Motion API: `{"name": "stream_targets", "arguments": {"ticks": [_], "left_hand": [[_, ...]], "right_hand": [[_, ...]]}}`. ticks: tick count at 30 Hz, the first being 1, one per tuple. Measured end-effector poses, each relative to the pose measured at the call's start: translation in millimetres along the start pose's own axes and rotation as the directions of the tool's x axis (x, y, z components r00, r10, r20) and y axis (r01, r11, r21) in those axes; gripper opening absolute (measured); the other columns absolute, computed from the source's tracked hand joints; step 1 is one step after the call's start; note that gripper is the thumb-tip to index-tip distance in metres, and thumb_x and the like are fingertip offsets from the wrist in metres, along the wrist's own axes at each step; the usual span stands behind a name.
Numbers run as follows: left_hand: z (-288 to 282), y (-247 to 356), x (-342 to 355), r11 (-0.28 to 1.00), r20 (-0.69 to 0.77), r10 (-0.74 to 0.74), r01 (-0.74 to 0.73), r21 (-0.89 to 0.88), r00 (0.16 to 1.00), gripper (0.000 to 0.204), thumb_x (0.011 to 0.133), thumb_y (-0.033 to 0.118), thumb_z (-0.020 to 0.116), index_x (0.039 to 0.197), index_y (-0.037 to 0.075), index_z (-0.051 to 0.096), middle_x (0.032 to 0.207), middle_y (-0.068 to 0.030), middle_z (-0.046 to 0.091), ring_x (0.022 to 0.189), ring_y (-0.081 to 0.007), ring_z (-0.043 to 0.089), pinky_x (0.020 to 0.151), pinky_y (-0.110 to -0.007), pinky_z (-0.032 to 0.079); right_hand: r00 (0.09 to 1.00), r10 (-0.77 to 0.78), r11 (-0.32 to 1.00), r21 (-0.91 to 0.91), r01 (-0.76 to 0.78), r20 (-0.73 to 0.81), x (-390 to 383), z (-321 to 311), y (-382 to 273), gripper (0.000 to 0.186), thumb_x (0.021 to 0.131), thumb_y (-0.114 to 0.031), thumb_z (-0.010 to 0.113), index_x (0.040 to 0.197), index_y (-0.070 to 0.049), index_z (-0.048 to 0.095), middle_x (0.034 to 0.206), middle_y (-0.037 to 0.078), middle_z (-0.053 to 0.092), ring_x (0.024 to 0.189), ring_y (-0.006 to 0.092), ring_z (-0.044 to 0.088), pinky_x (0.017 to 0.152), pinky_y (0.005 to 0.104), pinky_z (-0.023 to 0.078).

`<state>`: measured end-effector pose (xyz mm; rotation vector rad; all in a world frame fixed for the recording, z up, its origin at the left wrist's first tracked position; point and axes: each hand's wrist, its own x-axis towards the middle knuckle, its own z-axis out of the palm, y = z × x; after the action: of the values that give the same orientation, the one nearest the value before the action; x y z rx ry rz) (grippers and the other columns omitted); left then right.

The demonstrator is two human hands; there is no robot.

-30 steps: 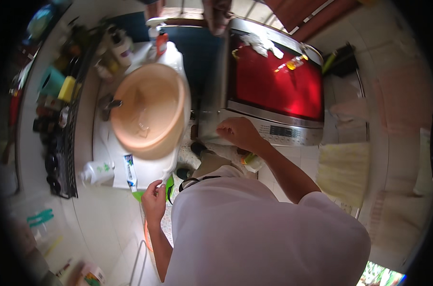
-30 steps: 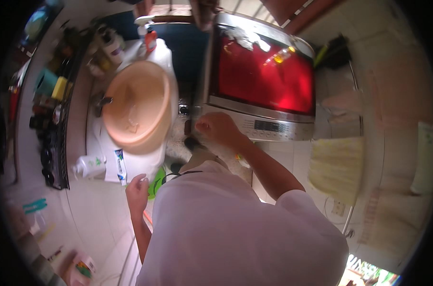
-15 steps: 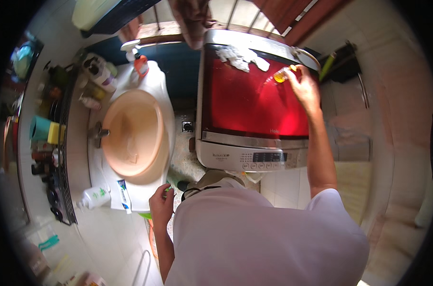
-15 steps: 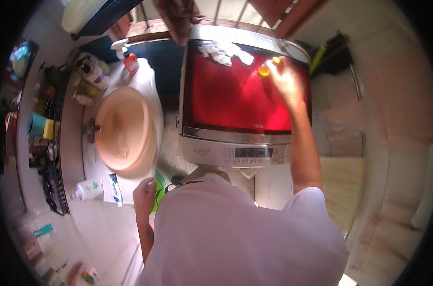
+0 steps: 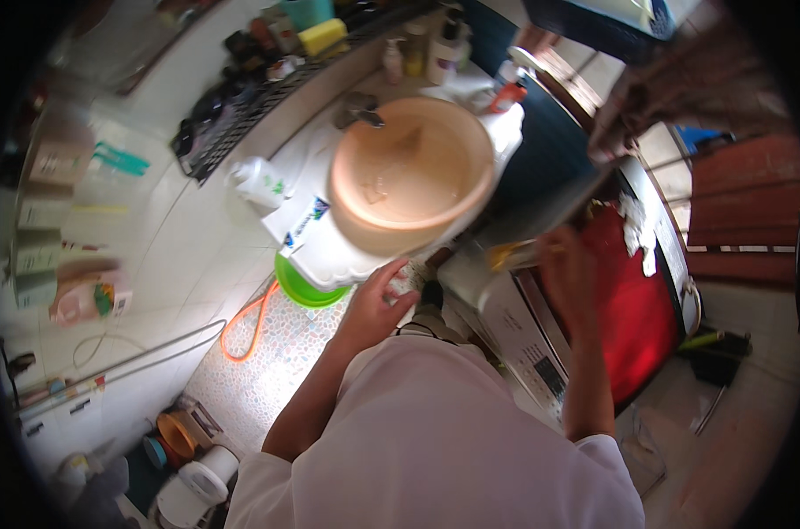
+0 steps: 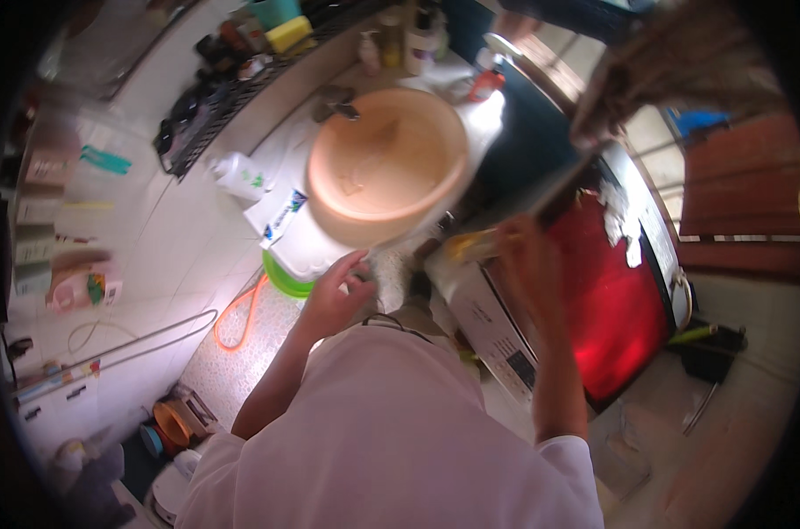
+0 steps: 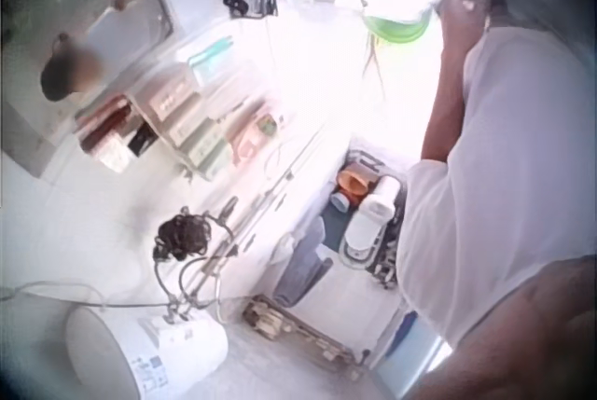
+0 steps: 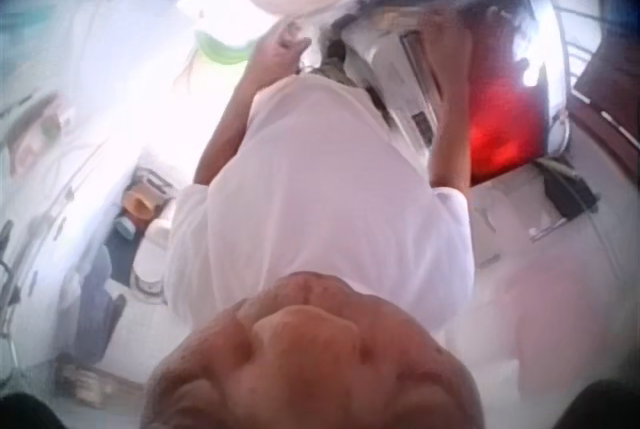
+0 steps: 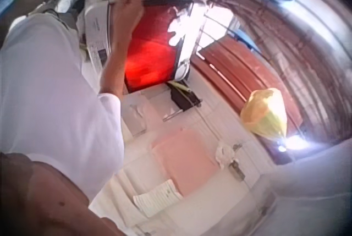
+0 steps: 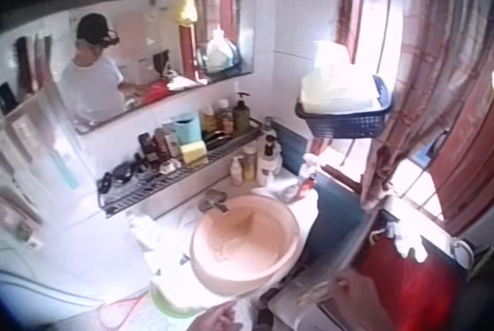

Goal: The person wipes the top, front, and sides of a laundry appliance using a cloth, then rinses the cloth in a basin at the sink.

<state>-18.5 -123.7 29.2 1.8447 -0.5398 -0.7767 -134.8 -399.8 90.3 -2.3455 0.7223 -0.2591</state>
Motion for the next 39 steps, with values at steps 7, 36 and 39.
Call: {"name": "stream_targets", "arguments": {"ticks": [7,36,39], "left_hand": [[-58.1,0.9,16.7,0.976,-0.079,0.096,-0.078,0.202,0.992,0.050,0.081,0.020,0.071,0.121,0.001,0.047,0.091,-0.0138,0.062,0.079,-0.0255,0.063,0.071,-0.033,0.049],[-47.6,-141.9,264.3,0.261,0.216,-0.421,0.346,-0.901,0.881,0.039,0.098,0.049,0.039,0.109,0.015,0.057,0.092,-0.0049,0.065,0.084,-0.0202,0.064,0.073,-0.039,0.052],[-42.9,-134.7,267.8,0.164,0.281,-0.394,0.368,-0.915,0.875,0.033,0.100,0.043,0.037,0.115,0.019,0.056,0.101,-0.0034,0.063,0.091,-0.0225,0.062,0.080,-0.042,0.051]], "right_hand": [[0.877,-0.446,0.863,0.345,0.369,0.178,29.0,159.0,-123.8,0.025,0.098,-0.025,0.048,0.091,-0.001,0.056,0.067,0.016,0.056,0.057,0.0305,0.054,0.053,0.0360,0.043],[0.586,-0.044,0.058,0.587,-0.807,0.809,207.7,237.9,-4.4,0.041,0.101,-0.026,0.036,0.115,0.007,0.055,0.113,0.017,0.062,0.105,0.0244,0.061,0.094,0.0370,0.048],[0.655,0.124,0.191,0.630,-0.753,0.745,216.6,243.8,25.7,0.035,0.098,-0.025,0.042,0.118,-0.001,0.057,0.109,0.009,0.063,0.095,0.0177,0.059,0.087,0.0314,0.046]]}}
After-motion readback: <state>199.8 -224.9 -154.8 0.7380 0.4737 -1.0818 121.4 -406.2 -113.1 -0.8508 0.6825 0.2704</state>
